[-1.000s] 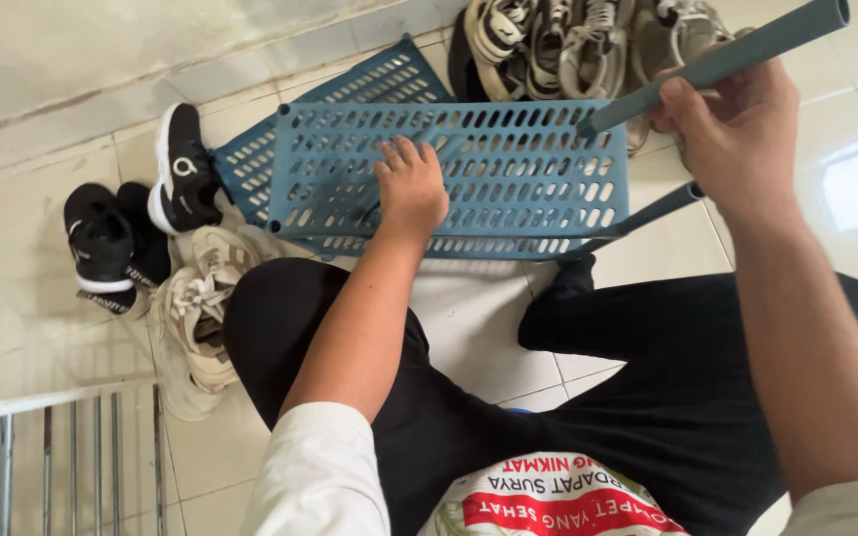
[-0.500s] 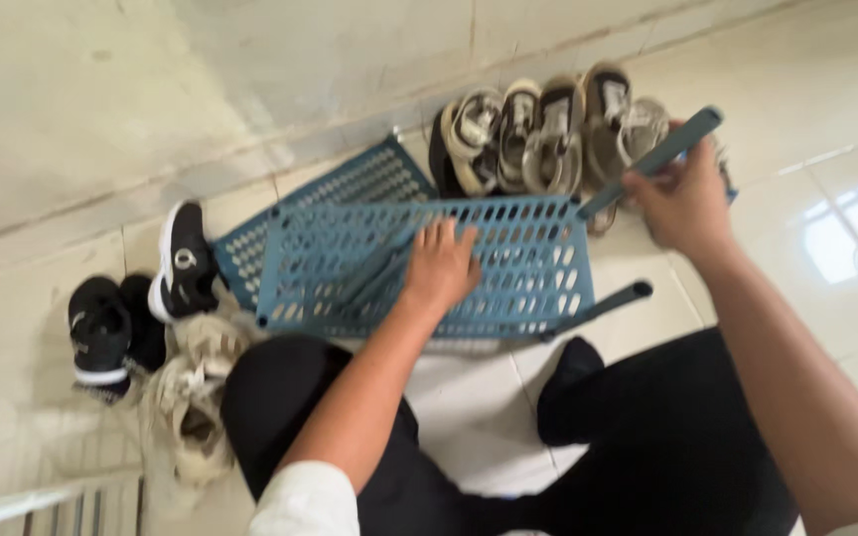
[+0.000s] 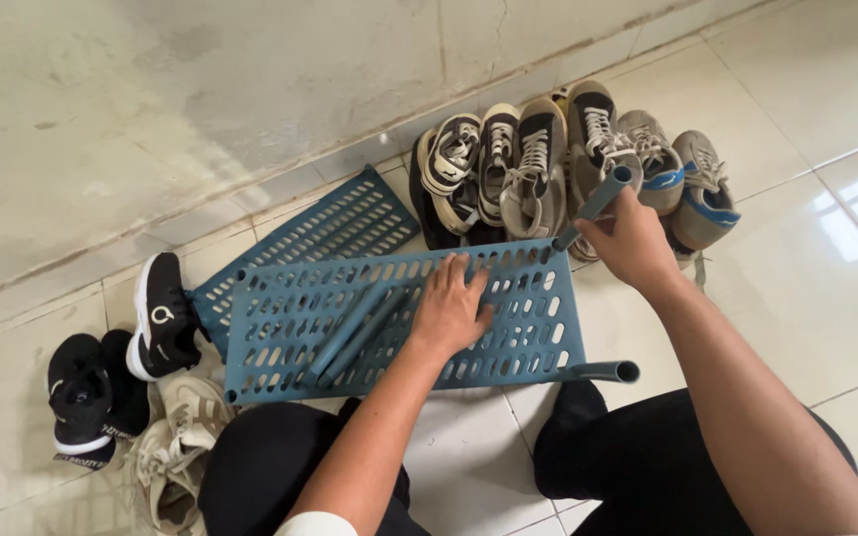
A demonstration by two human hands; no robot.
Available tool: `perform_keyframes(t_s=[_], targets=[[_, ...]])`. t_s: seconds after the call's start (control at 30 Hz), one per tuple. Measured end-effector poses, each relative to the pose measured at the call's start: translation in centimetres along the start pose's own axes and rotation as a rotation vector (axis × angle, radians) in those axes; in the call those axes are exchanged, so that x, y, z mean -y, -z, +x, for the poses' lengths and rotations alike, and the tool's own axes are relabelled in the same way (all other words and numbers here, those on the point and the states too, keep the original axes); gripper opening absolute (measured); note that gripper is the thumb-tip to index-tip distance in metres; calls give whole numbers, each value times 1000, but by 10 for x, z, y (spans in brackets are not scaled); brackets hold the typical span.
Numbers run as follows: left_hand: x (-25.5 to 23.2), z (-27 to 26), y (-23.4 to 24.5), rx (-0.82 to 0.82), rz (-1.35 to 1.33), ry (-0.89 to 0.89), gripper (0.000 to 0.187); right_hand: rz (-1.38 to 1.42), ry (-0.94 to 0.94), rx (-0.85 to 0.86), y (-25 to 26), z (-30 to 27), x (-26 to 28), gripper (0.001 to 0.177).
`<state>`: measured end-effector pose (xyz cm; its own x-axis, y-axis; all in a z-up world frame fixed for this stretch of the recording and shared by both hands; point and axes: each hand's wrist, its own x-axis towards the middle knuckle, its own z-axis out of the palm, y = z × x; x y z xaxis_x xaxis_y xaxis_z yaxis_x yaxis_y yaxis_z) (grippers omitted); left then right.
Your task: The person assembles a blue plastic shoe rack by inserting cylindrical connectors into the perforated panels. They align the panels, insert the connectors, and adjust the pieces to form a stable structure.
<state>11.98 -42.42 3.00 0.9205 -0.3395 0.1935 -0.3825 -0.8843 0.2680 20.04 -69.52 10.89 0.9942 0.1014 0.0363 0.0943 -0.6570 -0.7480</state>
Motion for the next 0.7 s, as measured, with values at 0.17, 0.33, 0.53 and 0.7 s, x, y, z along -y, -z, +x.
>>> perform_keyframes(t_s=[0.17, 0.33, 0.53, 0.7], targets=[[-5, 16, -7, 62, 11, 104, 73, -128, -24, 66, -5, 7, 10, 35], [-5, 30, -18, 125, 24, 118, 80, -65, -63, 87, -5, 8, 10, 34], [-6, 39, -26, 114, 22, 97, 93, 116, 62, 84, -1, 6, -1, 38], [-6, 39, -28, 97, 34, 89, 94, -50, 67, 180, 6, 5, 7, 33]])
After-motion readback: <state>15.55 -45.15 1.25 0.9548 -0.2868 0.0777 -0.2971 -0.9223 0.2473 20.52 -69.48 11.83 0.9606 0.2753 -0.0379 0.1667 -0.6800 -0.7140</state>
